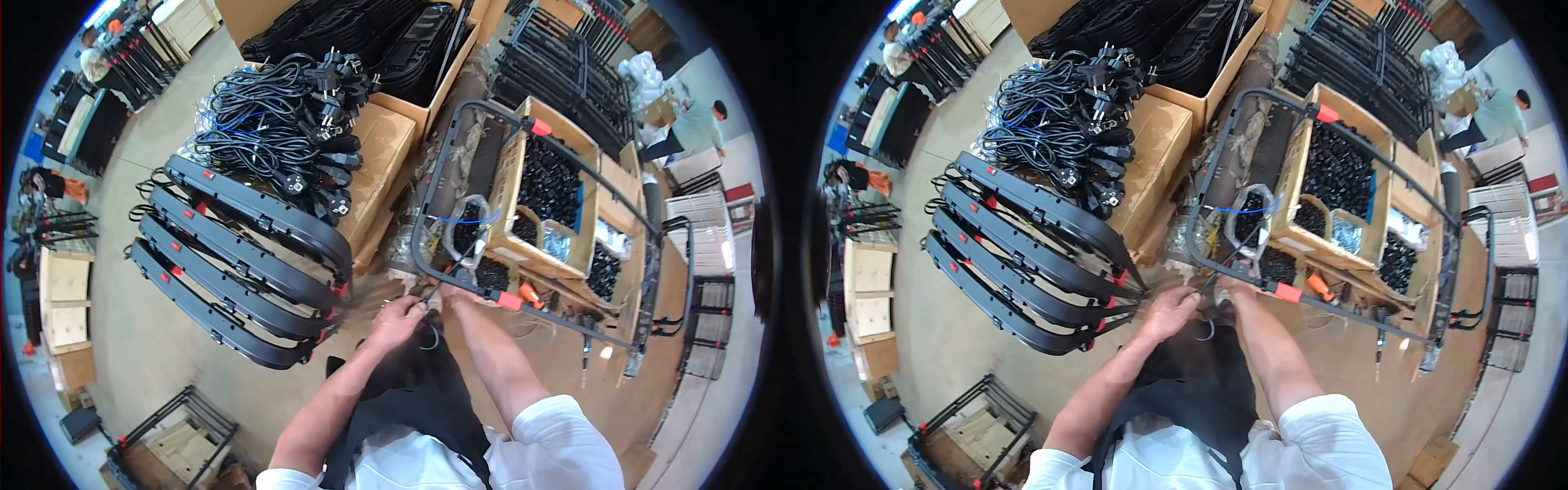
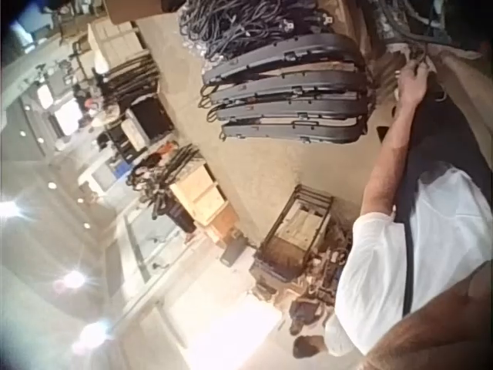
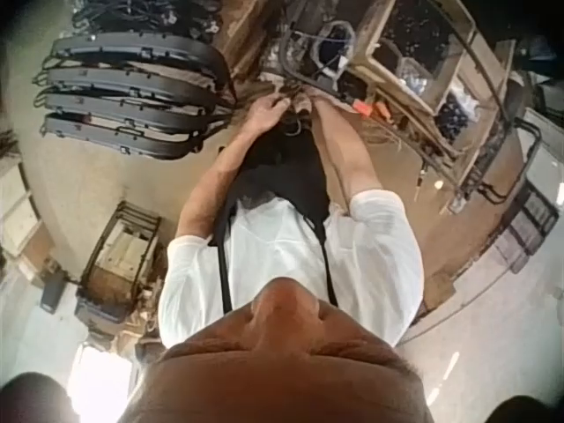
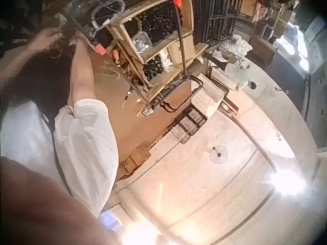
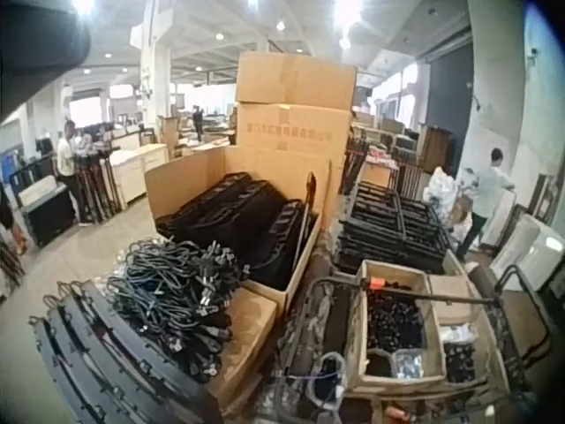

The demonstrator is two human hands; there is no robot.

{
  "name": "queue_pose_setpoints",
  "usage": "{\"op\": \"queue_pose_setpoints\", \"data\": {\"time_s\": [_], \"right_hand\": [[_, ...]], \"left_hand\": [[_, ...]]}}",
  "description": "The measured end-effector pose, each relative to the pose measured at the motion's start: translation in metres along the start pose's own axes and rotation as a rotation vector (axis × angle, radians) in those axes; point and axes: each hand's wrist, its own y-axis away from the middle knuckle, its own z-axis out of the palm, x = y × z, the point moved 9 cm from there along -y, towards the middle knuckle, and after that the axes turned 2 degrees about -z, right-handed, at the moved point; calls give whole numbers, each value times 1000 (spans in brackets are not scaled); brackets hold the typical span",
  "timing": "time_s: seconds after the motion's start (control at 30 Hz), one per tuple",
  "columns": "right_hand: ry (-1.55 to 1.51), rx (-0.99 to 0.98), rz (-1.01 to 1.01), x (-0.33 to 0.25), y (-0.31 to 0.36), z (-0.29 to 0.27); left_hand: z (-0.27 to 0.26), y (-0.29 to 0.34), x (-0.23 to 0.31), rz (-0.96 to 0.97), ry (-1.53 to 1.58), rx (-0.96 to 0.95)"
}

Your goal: Assembling the housing, internal wiring, and handle components of a leaf blower on an industrial assembly line.

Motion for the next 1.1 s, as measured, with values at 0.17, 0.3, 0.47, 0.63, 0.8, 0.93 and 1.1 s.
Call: {"op": "queue_pose_setpoints", "data": {"time_s": [0.17, 0.3, 0.47, 0.63, 0.8, 0.93, 1.1], "right_hand": [[-552, -335, 284, -46, 13, 12], [-276, 88, -76, -39, 57, 9], [-1089, -232, 548, -3, 62, 74], [-1798, -184, 832, -26, 66, 98], [-2120, -290, 838, -28, 79, 98], [-2364, -377, 569, -15, 117, 72], [-2354, -464, 640, -18, 192, -21]], "left_hand": [[-21, 11, -35, -84, -3, 11], [-7, 4, -62, -110, 219, 57], [8, 7, -36, -213, 455, -86], [12, 9, -23, -220, 409, -125], [13, 14, -5, -221, 368, -131], [9, 12, -18, -251, 411, -123], [4, 10, -21, -234, 430, -115]]}}
